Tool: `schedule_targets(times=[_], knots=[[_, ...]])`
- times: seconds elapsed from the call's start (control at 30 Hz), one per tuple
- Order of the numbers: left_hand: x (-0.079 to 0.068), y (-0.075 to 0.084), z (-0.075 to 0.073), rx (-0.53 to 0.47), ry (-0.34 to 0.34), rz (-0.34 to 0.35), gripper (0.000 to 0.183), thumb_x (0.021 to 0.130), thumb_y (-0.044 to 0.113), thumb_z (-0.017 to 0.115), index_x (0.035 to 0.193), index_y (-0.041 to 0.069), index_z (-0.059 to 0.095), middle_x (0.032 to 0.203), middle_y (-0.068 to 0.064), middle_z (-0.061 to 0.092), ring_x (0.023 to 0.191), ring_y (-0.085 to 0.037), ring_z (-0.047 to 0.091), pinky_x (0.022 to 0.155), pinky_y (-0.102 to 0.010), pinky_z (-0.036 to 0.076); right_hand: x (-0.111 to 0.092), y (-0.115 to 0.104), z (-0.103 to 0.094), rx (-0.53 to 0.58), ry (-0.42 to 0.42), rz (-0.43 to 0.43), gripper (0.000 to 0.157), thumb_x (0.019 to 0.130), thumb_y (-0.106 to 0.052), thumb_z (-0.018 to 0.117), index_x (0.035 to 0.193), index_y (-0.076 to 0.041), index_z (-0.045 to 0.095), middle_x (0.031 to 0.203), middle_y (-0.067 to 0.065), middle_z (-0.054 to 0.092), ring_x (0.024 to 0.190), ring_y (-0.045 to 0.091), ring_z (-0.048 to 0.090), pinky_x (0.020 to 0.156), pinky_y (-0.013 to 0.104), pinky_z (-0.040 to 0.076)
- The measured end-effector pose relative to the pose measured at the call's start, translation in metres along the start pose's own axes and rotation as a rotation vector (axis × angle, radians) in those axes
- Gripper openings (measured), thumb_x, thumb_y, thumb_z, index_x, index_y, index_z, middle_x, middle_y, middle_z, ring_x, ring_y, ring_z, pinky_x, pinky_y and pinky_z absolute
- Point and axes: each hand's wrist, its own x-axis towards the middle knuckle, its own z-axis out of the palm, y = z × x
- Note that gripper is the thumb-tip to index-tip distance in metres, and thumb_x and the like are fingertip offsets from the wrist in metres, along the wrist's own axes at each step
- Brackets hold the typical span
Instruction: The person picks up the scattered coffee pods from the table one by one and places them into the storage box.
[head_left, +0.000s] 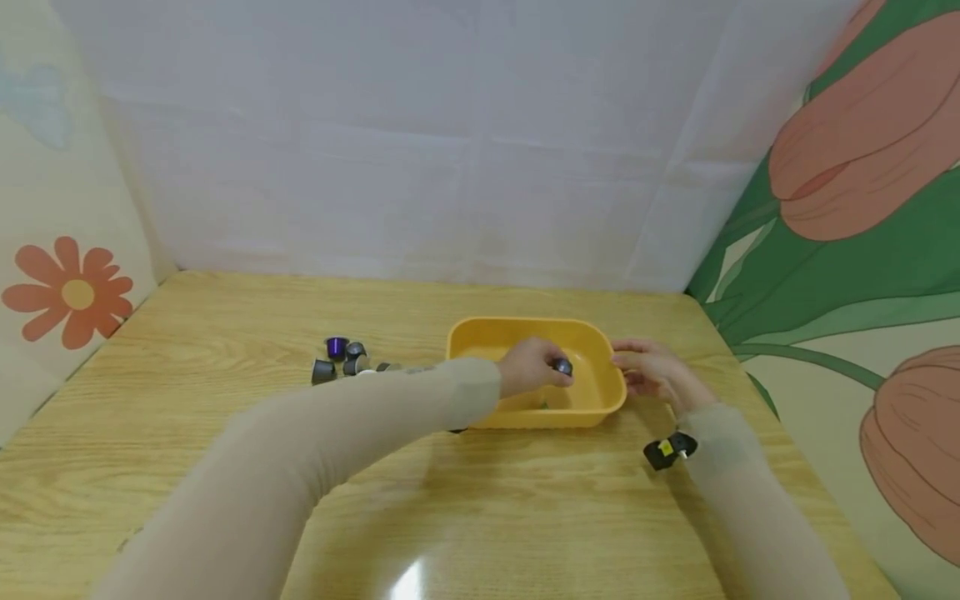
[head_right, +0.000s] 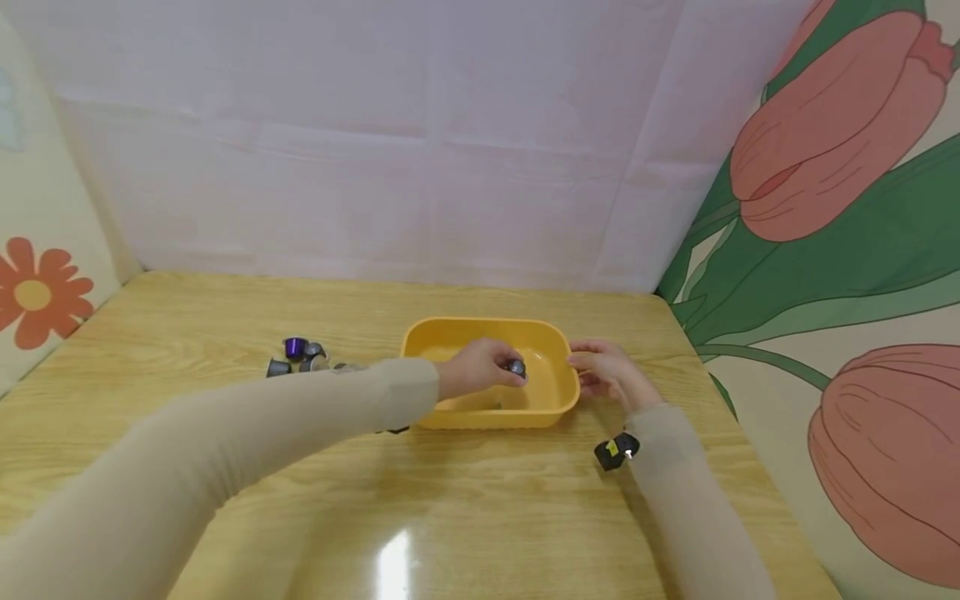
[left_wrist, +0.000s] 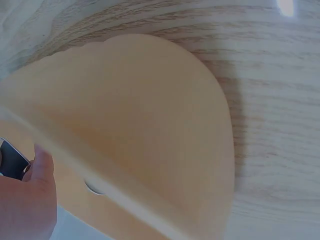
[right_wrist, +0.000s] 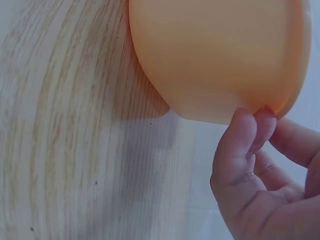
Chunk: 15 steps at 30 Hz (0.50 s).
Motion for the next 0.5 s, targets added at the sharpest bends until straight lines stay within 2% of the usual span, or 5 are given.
schedule_targets(times=[0.27,0.5], knots=[[0.002,-0.0024,0.0044,0.007,-0.005,-0.042,0.026,0.09,0.015,0.071,0.113,0.002,0.069,0.106,-0.008,0.067,0.092,-0.016,0.059,0.079,-0.028,0.051,-0.0005,-0.0016,0.0,-0.029,0.013,0.016,0.05,0.1,-0.01,0.053,0.144,0.004,0.035,0.081,0.0,0.061,0.063,0.009,0.058,0.058,0.024,0.052],[0.0063,-0.0023,0.0083,0.021,0.002,-0.062,0.025,0.09,0.017,0.073,0.111,0.003,0.07,0.105,-0.007,0.068,0.093,-0.016,0.06,0.082,-0.029,0.051,-0.0005,-0.0009,-0.0003,-0.018,0.006,0.011,0.052,0.1,-0.01,0.053,0.145,0.004,0.033,0.081,-0.001,0.062,0.064,0.009,0.06,0.058,0.024,0.053]])
